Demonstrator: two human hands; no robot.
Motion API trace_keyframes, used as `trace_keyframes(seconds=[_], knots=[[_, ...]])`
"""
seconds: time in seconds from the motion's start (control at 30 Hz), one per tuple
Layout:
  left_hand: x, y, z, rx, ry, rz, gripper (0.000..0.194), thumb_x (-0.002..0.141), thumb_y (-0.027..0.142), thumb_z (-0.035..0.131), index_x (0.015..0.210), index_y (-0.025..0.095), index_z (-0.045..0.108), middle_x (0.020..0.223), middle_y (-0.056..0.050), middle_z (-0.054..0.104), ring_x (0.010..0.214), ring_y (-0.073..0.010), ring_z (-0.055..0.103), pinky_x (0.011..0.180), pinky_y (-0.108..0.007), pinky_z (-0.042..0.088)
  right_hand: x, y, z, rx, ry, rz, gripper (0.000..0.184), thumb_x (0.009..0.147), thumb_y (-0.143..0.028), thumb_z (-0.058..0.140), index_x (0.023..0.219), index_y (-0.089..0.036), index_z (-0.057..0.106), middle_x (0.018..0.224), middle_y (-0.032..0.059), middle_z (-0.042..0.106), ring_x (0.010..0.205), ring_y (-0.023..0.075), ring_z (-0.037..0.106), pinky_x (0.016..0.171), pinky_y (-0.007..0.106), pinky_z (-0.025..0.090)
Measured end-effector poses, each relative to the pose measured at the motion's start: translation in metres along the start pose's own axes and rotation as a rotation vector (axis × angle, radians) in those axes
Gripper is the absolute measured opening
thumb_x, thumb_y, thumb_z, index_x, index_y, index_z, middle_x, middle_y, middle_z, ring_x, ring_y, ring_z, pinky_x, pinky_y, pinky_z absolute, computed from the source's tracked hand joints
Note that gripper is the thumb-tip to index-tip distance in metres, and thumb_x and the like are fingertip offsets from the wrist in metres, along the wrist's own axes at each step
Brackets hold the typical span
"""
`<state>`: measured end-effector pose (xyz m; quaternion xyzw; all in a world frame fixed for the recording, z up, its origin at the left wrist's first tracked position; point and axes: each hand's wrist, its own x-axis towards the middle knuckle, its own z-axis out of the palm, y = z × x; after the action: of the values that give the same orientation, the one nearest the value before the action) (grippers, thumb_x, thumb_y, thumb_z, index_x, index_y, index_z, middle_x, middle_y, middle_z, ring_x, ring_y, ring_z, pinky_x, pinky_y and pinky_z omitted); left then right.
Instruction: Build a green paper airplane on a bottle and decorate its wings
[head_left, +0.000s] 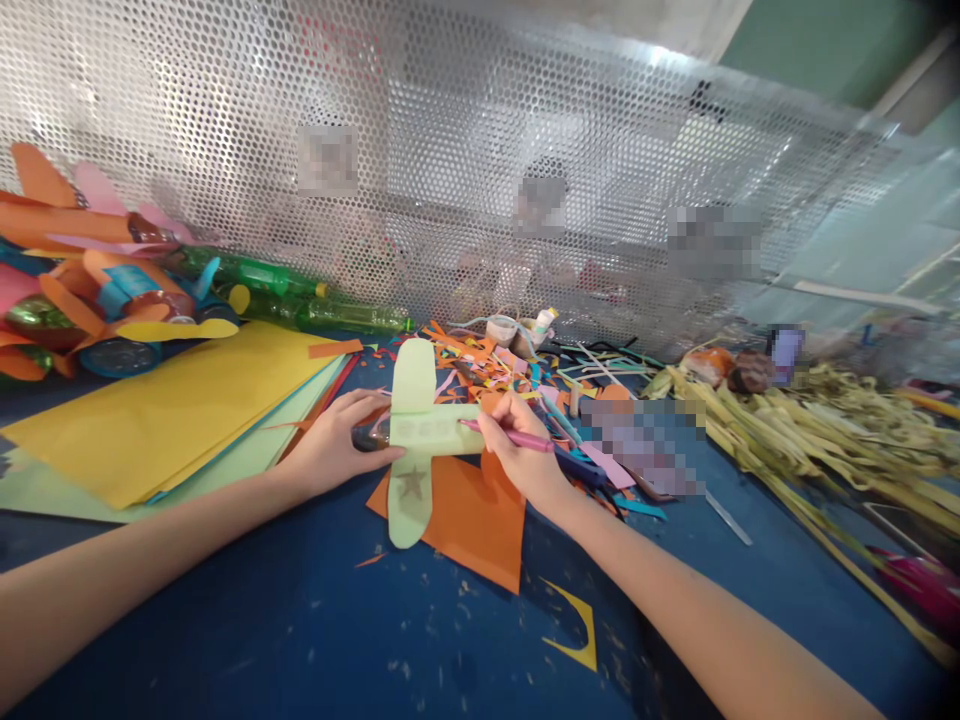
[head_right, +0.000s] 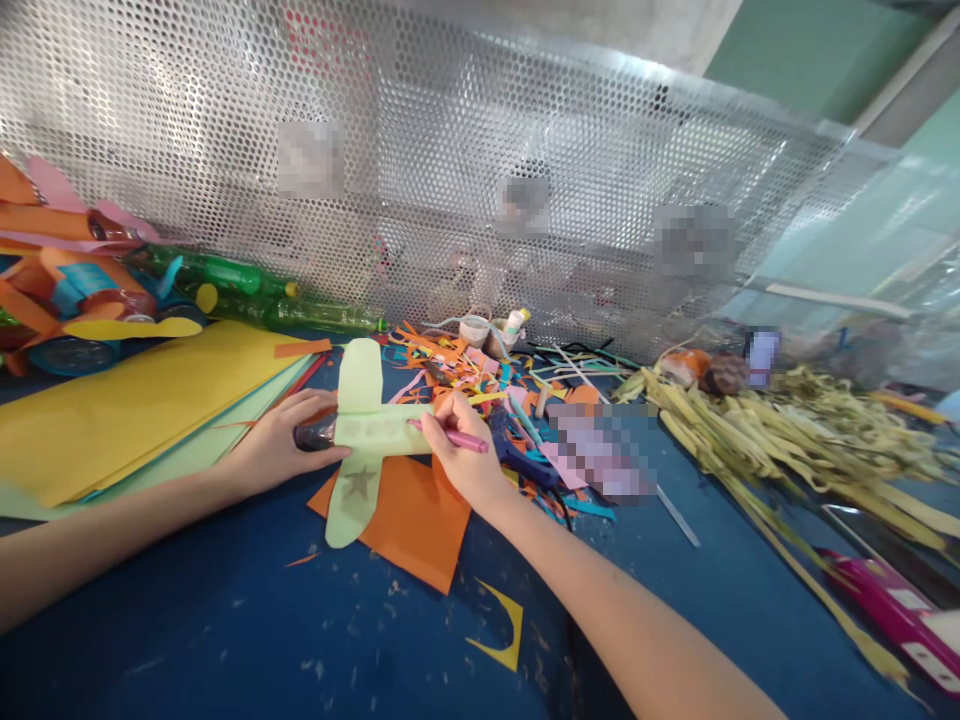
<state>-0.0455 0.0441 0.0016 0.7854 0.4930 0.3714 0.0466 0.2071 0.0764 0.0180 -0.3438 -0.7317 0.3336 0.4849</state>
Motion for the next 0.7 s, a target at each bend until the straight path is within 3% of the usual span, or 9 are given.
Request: trace_keyframes(seconds=[0.7], knots=[[0.0017, 0.0022, -0.0008, -0.023, -0.002, 0.005, 0.049, 0.072, 0.045, 0.067, 0.112, 0.020, 0.054, 0.116, -0.009, 0.057, 0.109, -0.0252, 0.054, 0.097, -0.042, 0.044, -0.0017, 0.0025, -0.0016, -0.021, -0.006, -0.018, 0.023, 0.088, -0.026, 0.049, 0.068, -0.023, 0.036, 0.056, -0.0060, 0.040, 0.051, 0.0119, 0.040, 0.054, 0.026, 0.034]])
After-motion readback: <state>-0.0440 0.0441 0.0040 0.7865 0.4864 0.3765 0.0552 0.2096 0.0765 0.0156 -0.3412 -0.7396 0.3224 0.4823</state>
